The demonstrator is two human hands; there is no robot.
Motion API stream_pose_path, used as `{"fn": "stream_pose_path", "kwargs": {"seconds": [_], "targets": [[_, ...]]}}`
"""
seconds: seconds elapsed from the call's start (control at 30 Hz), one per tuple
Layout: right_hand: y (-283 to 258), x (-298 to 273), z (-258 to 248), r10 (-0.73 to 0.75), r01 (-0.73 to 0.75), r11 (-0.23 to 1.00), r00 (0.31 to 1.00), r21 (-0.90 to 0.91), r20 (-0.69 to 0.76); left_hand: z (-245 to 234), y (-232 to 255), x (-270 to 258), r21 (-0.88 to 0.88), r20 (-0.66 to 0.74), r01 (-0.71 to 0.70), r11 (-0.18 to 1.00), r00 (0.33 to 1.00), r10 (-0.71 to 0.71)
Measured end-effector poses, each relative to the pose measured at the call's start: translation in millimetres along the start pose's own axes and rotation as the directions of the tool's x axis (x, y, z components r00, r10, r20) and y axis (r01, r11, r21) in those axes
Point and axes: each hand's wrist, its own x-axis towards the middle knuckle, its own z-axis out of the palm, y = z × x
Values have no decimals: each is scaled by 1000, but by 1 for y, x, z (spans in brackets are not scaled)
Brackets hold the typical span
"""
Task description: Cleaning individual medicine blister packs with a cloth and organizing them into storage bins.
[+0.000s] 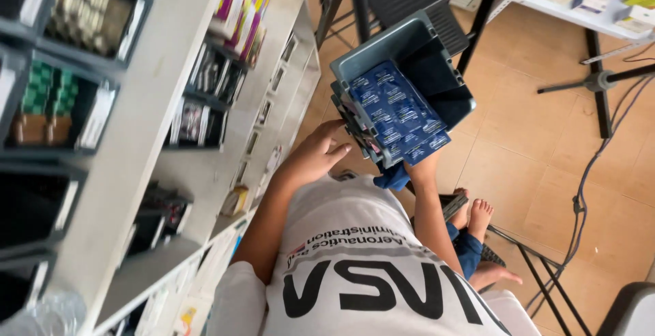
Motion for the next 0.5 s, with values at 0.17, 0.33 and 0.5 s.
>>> {"fn": "stream_pose_path", "kwargs": {"seconds": [0.17,0.33,0.5], "targets": [[-5,67,-16,79,-75,996,990,37,-116,-11,22,65,-97,3,-158,983,987,159],[-19,165,-37,154,-133,985,963,109,-220,-30,42,143,-106,-51,-288,952,957,284],[-10,243,-35,269,-231,960,917,156,-295,-69,99,204,-133,-167,-314,940,942,291]]}}
